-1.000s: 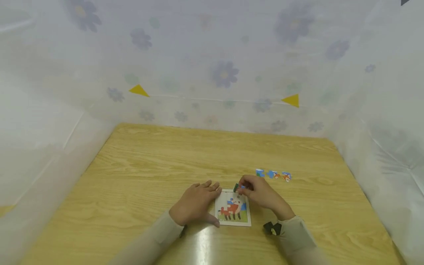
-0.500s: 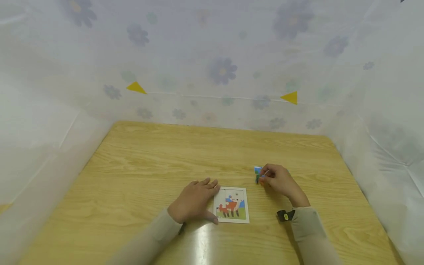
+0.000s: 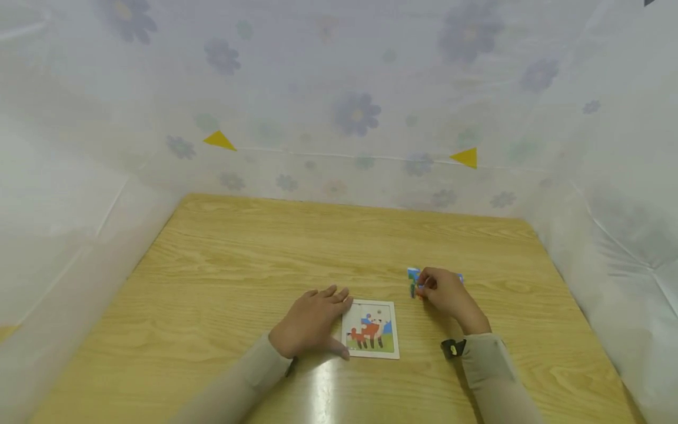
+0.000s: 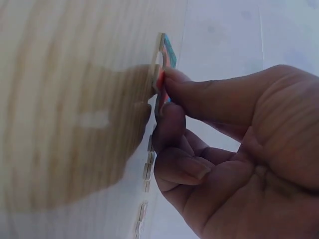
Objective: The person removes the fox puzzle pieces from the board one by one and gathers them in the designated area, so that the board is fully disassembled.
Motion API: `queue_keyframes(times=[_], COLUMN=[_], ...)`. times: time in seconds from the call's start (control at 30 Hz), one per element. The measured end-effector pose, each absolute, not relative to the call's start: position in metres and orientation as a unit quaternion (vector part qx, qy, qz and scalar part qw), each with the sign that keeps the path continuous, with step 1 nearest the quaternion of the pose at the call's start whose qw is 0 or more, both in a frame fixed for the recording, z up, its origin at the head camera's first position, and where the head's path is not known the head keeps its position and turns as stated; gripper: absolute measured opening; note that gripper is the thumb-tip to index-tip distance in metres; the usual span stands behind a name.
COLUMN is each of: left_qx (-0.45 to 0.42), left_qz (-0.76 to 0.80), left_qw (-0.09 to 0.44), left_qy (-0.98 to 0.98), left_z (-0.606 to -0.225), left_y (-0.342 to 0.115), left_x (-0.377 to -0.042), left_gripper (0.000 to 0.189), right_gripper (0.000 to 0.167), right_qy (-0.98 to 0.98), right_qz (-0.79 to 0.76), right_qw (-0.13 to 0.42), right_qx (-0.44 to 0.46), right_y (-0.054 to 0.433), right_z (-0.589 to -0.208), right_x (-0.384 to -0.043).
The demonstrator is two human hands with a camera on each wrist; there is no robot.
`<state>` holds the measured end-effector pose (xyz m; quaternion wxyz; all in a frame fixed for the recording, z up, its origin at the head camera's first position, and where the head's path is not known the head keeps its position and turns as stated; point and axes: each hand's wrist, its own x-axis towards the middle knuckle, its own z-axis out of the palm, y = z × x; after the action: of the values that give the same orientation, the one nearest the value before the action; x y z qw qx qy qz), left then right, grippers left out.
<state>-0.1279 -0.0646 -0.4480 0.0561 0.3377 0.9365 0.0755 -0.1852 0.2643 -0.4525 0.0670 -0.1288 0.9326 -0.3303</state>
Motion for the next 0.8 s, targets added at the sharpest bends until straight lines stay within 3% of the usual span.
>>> queue_keyframes(times=[0.57,0.8], left_qx=[0.336,0.337], left_qz=[0.073,0.067], left_qw=[0.058,0.06], left_qy=[0.937,0.937], left_z=[-0.446,-0.445], left_y=[-0.063,-0.064], left_x=[-0.127,-0.128], left_gripper=[0.11,0.11], right_gripper=[0.009,0.007], right_qy=[0.932,0.926], right_qz=[-0.327,-0.34], right_qw=[0.069,0.042], right_qx=[-0.139,-0.16], right_y=[0.262,0.248], right_z=[-0.451,-0.438], right_x=[-0.182,-0.177])
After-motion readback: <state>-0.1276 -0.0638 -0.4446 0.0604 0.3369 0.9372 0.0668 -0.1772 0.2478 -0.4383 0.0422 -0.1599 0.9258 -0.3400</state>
